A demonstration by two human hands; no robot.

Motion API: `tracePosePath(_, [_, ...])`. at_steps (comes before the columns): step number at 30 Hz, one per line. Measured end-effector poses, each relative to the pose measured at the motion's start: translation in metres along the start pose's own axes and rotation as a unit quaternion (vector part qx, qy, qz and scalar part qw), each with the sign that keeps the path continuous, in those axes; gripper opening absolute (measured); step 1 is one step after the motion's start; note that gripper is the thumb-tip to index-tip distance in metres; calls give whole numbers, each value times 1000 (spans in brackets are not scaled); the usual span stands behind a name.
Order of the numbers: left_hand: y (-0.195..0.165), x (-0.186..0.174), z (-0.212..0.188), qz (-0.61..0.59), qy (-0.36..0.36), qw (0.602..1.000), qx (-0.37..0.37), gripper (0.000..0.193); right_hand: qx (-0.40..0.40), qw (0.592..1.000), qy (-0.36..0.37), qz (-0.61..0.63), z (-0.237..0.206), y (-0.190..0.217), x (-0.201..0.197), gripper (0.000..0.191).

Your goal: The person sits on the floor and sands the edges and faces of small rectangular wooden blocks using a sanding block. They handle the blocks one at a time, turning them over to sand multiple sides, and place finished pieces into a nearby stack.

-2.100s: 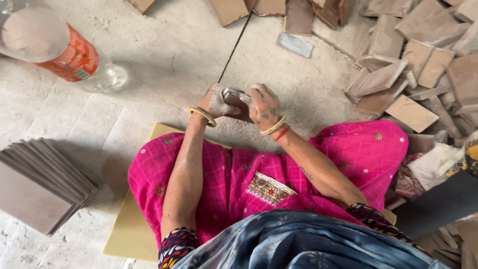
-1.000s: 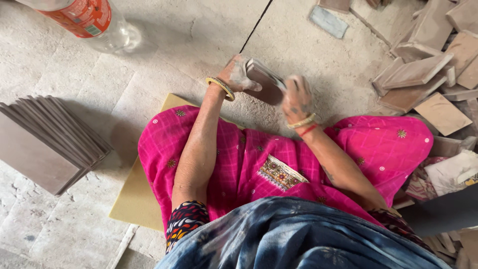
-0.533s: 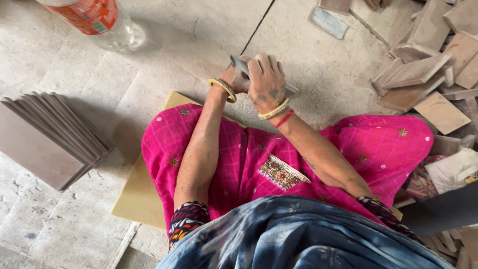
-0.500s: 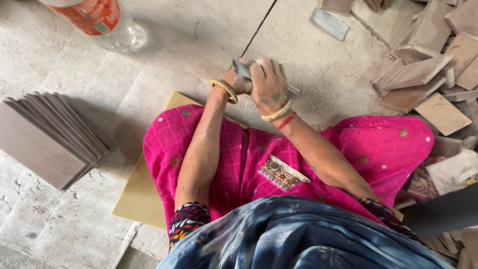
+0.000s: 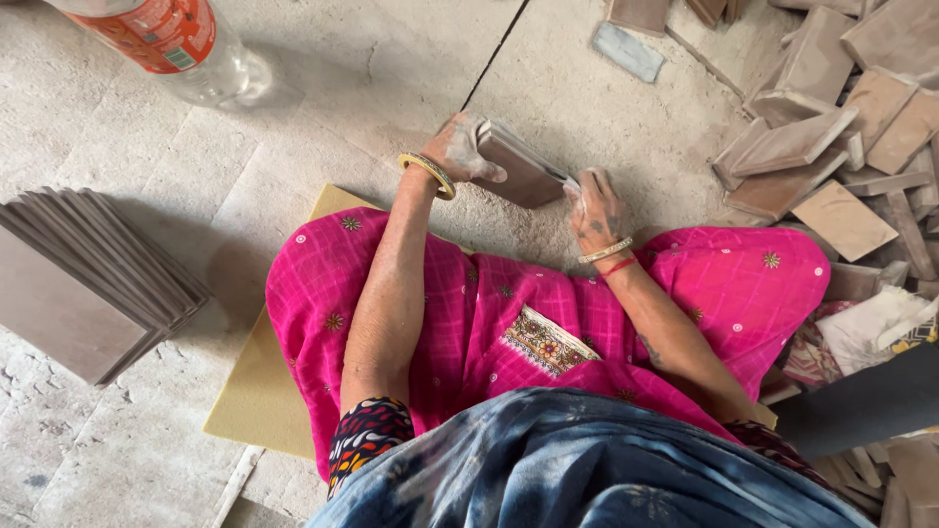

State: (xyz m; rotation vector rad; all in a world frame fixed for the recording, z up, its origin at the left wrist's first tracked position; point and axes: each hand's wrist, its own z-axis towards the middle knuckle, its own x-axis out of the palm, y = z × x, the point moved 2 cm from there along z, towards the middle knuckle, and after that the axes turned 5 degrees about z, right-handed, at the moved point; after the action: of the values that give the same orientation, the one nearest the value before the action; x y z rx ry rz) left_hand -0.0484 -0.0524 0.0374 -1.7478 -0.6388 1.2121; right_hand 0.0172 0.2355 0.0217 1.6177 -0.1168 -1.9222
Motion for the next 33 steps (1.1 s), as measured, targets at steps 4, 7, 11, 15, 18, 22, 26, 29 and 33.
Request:
tracePosePath(4, [-8, -1, 4, -46, -2, 997, 60, 49, -45, 995, -47, 72, 23, 22, -5, 20])
tracePosePath(7, [-9, 4, 15, -32, 6, 995, 96, 46, -23, 998, -20, 62, 46, 44, -4, 19])
tracePosePath(11, [8, 16, 25, 25, -8, 998, 63, 29, -81, 991, -102, 31, 86, 89, 19, 16])
tracePosePath(15, [21, 21, 23, 117, -119, 971, 169, 28, -170, 974, -147, -23, 98, 112, 46, 16])
tracePosePath(18, [26, 19, 20, 27, -70, 996, 46, 19, -146, 979, -137, -26, 85, 89, 54, 11])
tracePosePath(22, [11, 5, 16, -53, -23, 997, 49, 35, -37, 997, -63, -40, 44, 26, 40, 13])
tracePosePath(26, [-6, 1, 14, 28, -24, 999, -12, 35, -44, 995, -85, 17, 2, -9, 12, 18])
tracePosePath(29, [-8, 5, 9, 7, -17, 1000, 0, 33, -58, 995, -85, 17, 7, 6, 14, 17])
tracePosePath(33, [5, 12, 9, -27, -40, 993, 111, 38, -109, 989, -101, 16, 59, 68, 34, 11])
